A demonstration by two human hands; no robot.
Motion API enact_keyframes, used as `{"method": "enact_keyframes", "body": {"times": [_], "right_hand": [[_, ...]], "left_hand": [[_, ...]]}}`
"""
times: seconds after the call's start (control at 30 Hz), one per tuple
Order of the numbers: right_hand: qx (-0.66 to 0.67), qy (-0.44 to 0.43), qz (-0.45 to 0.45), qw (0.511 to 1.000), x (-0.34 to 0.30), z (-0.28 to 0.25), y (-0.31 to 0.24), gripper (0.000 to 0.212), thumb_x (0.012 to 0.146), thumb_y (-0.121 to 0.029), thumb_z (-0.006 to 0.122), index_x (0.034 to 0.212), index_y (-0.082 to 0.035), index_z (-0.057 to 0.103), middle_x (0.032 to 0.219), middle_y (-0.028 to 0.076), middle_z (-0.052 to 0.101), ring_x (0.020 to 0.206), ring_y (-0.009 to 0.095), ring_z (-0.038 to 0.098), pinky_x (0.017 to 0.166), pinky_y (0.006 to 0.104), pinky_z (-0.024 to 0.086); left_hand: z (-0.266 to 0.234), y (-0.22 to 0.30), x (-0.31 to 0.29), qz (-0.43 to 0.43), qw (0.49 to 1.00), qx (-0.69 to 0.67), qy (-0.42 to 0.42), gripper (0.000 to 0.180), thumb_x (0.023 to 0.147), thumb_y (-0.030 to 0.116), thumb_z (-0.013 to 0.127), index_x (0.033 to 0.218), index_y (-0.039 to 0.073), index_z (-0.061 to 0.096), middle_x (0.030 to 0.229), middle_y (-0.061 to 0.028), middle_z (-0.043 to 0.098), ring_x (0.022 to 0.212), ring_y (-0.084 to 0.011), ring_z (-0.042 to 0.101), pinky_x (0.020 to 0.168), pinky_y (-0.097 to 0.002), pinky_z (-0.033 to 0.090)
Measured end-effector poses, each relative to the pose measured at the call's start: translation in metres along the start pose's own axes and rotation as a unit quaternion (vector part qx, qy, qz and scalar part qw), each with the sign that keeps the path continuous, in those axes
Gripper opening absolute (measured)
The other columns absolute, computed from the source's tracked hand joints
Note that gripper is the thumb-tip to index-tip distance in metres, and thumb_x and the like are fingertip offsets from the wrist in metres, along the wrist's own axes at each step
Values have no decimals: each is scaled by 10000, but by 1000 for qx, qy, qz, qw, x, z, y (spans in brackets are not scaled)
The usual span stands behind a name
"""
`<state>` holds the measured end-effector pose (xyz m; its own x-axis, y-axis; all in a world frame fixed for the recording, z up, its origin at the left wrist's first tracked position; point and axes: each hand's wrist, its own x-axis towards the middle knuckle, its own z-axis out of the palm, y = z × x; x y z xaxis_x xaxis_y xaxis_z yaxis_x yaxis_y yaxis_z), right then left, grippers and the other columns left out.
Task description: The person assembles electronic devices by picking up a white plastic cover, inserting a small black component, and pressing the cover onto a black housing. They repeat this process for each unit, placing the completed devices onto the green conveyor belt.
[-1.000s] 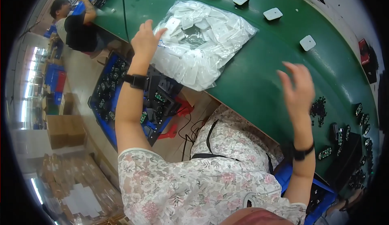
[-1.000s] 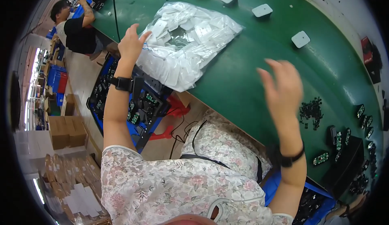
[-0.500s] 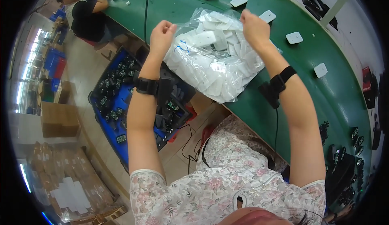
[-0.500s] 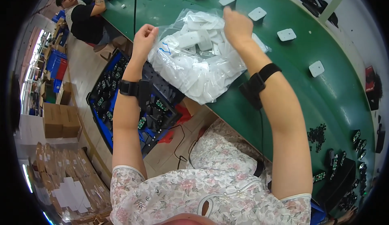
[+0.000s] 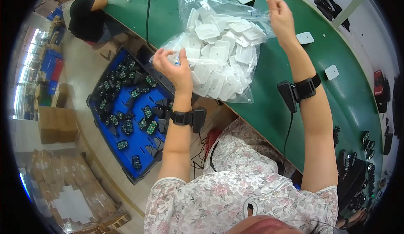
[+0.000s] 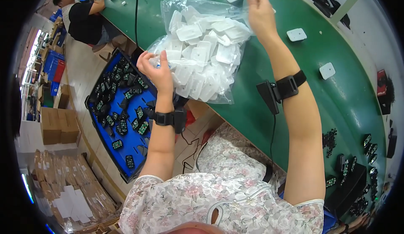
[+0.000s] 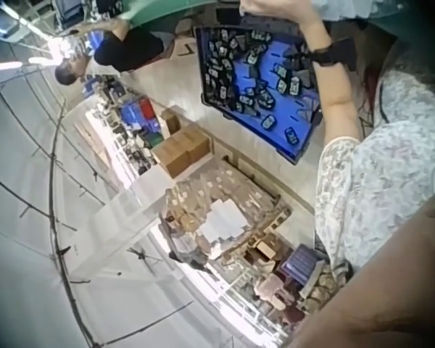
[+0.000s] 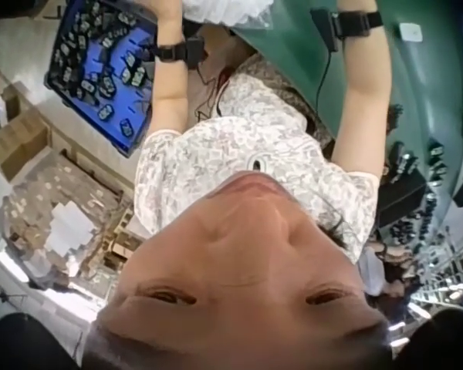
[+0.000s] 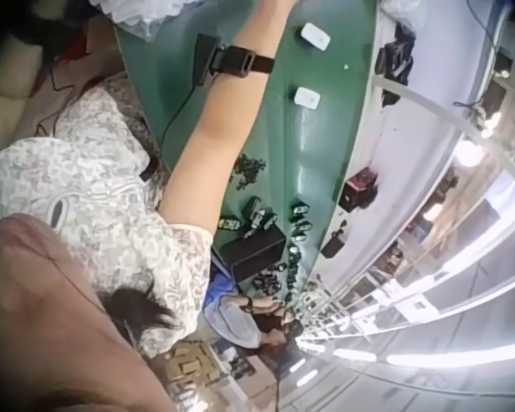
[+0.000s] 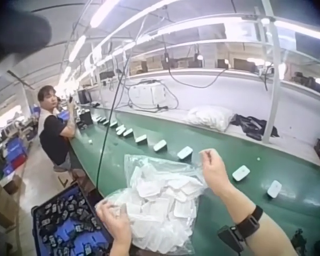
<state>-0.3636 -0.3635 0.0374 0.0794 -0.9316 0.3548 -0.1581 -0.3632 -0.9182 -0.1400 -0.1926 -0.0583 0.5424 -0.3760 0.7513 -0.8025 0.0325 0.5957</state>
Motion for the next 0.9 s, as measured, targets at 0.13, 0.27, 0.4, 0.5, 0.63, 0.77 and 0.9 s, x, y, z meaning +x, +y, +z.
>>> {"method": "enact_keyframes", "body": {"times": [0.13,0.27,0.4,0.5,0.63,0.77,0.9], "right_hand": [[-346,-38,-75,934,-24,11,20,439,886,-415,569,1115,-42,585,800,67,607,757,192,590,676,320,455],[-414,-169,-10,894,-17,18,13,296,884,-331,563,967,-60,647,890,127,601,852,250,585,752,326,444],[-110,-191,-18,975,-7,42,-16,219,928,-233,518,912,-31,600,835,85,578,820,157,514,767,280,397],[72,-187,45,979,-11,56,-46,248,932,-260,528,930,-18,583,817,57,556,812,111,486,730,261,395],[204,-205,-26,957,-3,70,-56,227,944,-249,521,930,-28,571,829,22,566,792,84,483,701,241,400],[252,-183,-20,950,1,72,-50,213,974,-203,474,917,-29,583,799,-34,554,777,60,474,698,232,397],[193,-190,-111,956,13,66,-18,233,947,-253,522,1028,-41,572,861,19,567,793,130,539,693,285,438]], "left_hand": [[3,3,-20,-58,997,-31,25,338,833,115,641,1090,-13,463,1269,-216,404,1237,-390,342,1048,-469,253],[11,5,-28,-168,977,-129,23,239,919,115,517,1089,-35,442,1214,-203,472,1166,-305,450,994,-392,354],[25,11,-35,-360,881,-277,132,209,984,142,393,1074,-38,449,1201,-173,519,1079,-234,518,934,-320,409],[38,36,-26,-381,852,-279,225,252,995,172,358,1084,-47,447,1222,-169,510,1069,-232,520,932,-322,406],[55,61,-15,-228,906,-266,238,277,994,145,330,1149,-75,396,1276,-190,461,1125,-243,483,968,-350,381],[71,67,-20,-128,948,-235,173,337,936,40,389,1241,-91,329,1346,-240,373,1237,-337,409,1018,-387,335],[65,70,-35,-97,981,-148,75,407,915,46,439,1274,-93,304,1360,-273,334,1291,-378,334,1050,-426,292]]}}
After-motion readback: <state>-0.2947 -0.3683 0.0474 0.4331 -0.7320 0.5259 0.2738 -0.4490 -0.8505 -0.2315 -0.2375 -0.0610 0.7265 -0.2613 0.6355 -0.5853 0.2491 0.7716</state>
